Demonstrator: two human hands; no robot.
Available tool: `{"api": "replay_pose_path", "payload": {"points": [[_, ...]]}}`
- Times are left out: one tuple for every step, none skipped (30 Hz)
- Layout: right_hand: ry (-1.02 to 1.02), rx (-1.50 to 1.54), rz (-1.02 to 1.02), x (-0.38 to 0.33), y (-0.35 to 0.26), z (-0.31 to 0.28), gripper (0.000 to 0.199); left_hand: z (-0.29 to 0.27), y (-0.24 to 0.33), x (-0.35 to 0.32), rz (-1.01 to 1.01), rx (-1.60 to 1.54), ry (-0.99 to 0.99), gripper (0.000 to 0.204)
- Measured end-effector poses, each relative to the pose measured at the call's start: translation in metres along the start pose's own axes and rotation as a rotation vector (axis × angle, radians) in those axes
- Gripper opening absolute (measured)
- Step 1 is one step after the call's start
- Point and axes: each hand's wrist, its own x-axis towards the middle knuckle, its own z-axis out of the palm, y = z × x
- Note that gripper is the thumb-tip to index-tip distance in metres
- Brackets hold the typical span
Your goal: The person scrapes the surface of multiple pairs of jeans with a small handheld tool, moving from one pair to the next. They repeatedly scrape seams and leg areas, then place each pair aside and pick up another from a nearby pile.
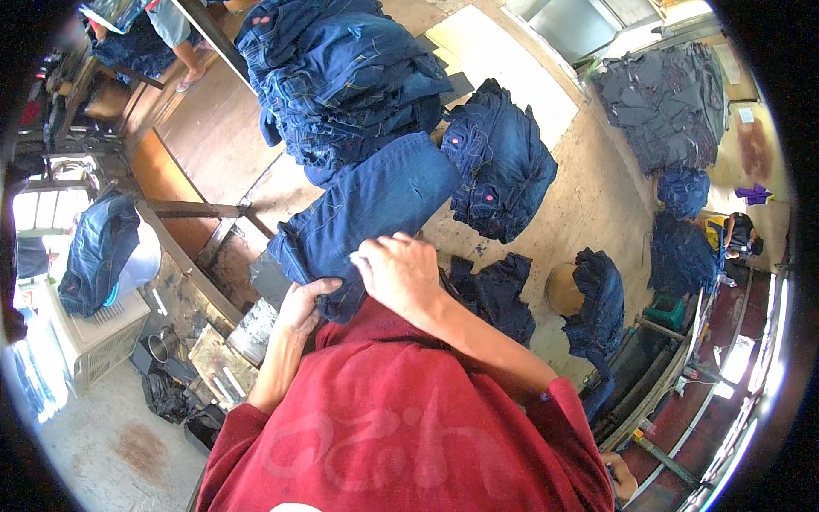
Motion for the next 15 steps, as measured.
{"api": "replay_pose_path", "payload": {"points": [[0.03, -0.09, 0.035, 0.006, 0.004, -0.002, 0.017, 0.001, 0.001, 0.0, 0.061, -0.031, -0.026, 0.04], [0.01, -0.196, 0.107, 0.012, 0.005, -0.002, 0.017, 0.003, 0.002, 0.0, 0.101, -0.051, -0.012, 0.041], [0.11, -0.053, 0.117, 0.016, 0.006, -0.003, 0.017, 0.004, 0.002, 0.0, 0.153, -0.085, -0.02, 0.042], [0.061, 0.025, 0.047, 0.02, 0.005, -0.003, 0.017, 0.005, 0.003, -0.001, 0.131, -0.095, -0.003, 0.042], [0.044, 0.091, 0.001, 0.023, 0.002, -0.002, 0.017, 0.006, 0.003, -0.001, 0.118, -0.119, -0.012, 0.042], [0.043, 0.163, -0.053, 0.025, -0.001, -0.001, 0.017, 0.007, 0.003, -0.002, 0.08, -0.125, -0.005, 0.042], [-0.031, 0.232, -0.119, 0.028, -0.004, 0.001, 0.017, 0.008, 0.003, -0.003, 0.1, -0.149, -0.019, 0.039], [-0.086, 0.172, -0.133, 0.029, -0.008, 0.002, 0.017, 0.009, 0.003, -0.004, 0.1, -0.16, -0.018, 0.036], [-0.055, 0.083, -0.099, 0.03, -0.008, 0.002, 0.018, 0.009, 0.002, -0.005, 0.083, -0.171, 0.01, 0.034], [-0.109, 0.013, -0.079, 0.03, -0.01, 0.002, 0.018, 0.009, 0.002, -0.006, 0.102, -0.174, -0.008, 0.034], [-0.044, -0.002, -0.064, 0.029, -0.01, 0.002, 0.019, 0.009, 0.001, -0.007, 0.107, -0.18, -0.005, 0.033], [-0.016, -0.017, -0.044, 0.029, -0.01, 0.001, 0.019, 0.009, 0.0, -0.007, 0.116, -0.197, -0.028, 0.033], [0.073, -0.034, -0.01, 0.029, -0.009, 0.0, 0.02, 0.009, 0.0, -0.008, 0.103, -0.189, -0.015, 0.034], [-0.035, -0.002, -0.046, 0.029, -0.007, -0.001, 0.021, 0.009, -0.001, -0.008, 0.096, -0.191, -0.026, 0.034], [-0.079, 0.026, -0.074, 0.029, -0.005, -0.002, 0.022, 0.008, -0.002, -0.008, 0.095, -0.2, -0.053, 0.034]]}}
